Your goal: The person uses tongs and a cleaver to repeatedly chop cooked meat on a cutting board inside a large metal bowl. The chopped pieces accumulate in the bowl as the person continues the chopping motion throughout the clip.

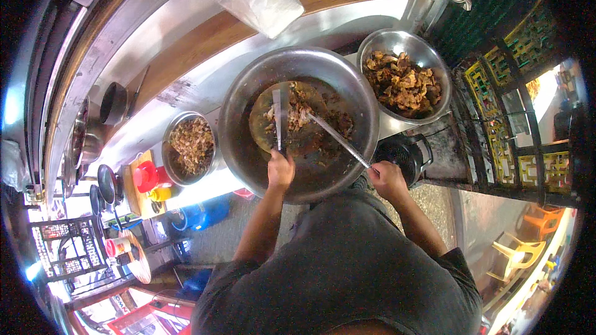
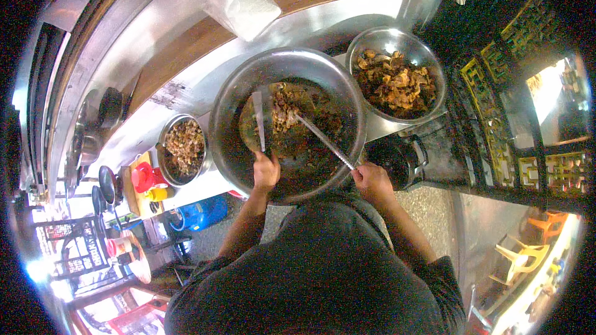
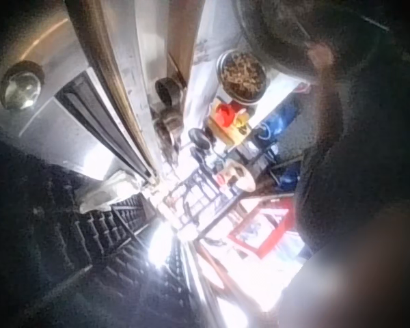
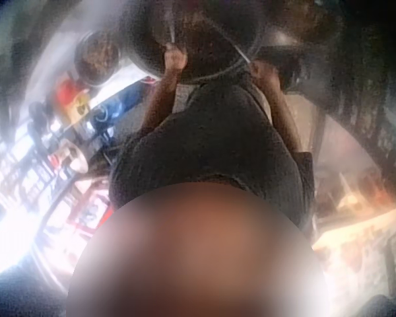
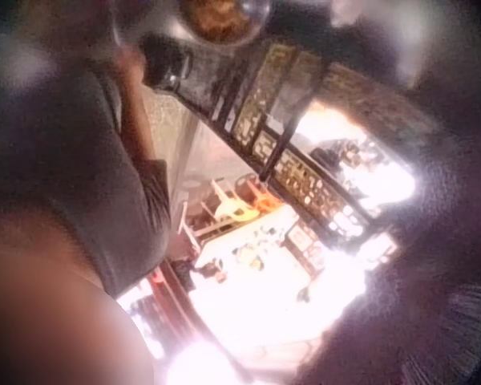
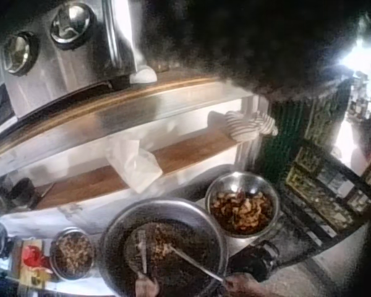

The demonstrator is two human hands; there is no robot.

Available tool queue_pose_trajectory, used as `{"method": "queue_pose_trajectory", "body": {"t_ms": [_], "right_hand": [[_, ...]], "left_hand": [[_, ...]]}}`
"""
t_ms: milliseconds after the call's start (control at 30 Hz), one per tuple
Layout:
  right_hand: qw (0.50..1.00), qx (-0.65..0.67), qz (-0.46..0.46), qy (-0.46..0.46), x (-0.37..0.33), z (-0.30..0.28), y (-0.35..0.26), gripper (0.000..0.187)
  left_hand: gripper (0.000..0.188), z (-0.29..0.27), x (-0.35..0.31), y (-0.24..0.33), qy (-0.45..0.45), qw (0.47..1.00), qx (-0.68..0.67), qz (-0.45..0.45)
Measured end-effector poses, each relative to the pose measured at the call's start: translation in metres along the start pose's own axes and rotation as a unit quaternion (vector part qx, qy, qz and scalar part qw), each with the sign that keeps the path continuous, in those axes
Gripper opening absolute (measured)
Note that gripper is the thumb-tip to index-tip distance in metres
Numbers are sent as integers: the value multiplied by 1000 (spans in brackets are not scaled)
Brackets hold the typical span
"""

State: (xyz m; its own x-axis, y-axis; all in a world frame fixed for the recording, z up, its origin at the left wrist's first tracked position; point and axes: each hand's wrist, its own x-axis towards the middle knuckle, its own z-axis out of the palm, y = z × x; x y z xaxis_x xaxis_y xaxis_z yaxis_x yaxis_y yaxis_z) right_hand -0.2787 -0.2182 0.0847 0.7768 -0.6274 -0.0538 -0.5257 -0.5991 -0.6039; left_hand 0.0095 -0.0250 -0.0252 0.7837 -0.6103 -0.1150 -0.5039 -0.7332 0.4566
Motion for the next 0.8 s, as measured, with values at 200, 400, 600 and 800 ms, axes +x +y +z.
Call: {"method": "queue_pose_trajectory", "body": {"t_ms": [200,400,600,800], "right_hand": [[999,-20,25,20,-12,-14,-2,23],[999,-45,-2,-17,-7,-11,-5,25],[998,-45,28,-19,-13,-6,2,27],[998,-43,33,-23,-14,-10,-4,27]], "left_hand": [[40,-60,-1,73,2,998,-19,-65],[41,10,2,-4,-13,999,49,-7],[41,-29,-20,68,134,987,-87,-13],[39,-29,-1,50,-10,1000,7,-17]]}}
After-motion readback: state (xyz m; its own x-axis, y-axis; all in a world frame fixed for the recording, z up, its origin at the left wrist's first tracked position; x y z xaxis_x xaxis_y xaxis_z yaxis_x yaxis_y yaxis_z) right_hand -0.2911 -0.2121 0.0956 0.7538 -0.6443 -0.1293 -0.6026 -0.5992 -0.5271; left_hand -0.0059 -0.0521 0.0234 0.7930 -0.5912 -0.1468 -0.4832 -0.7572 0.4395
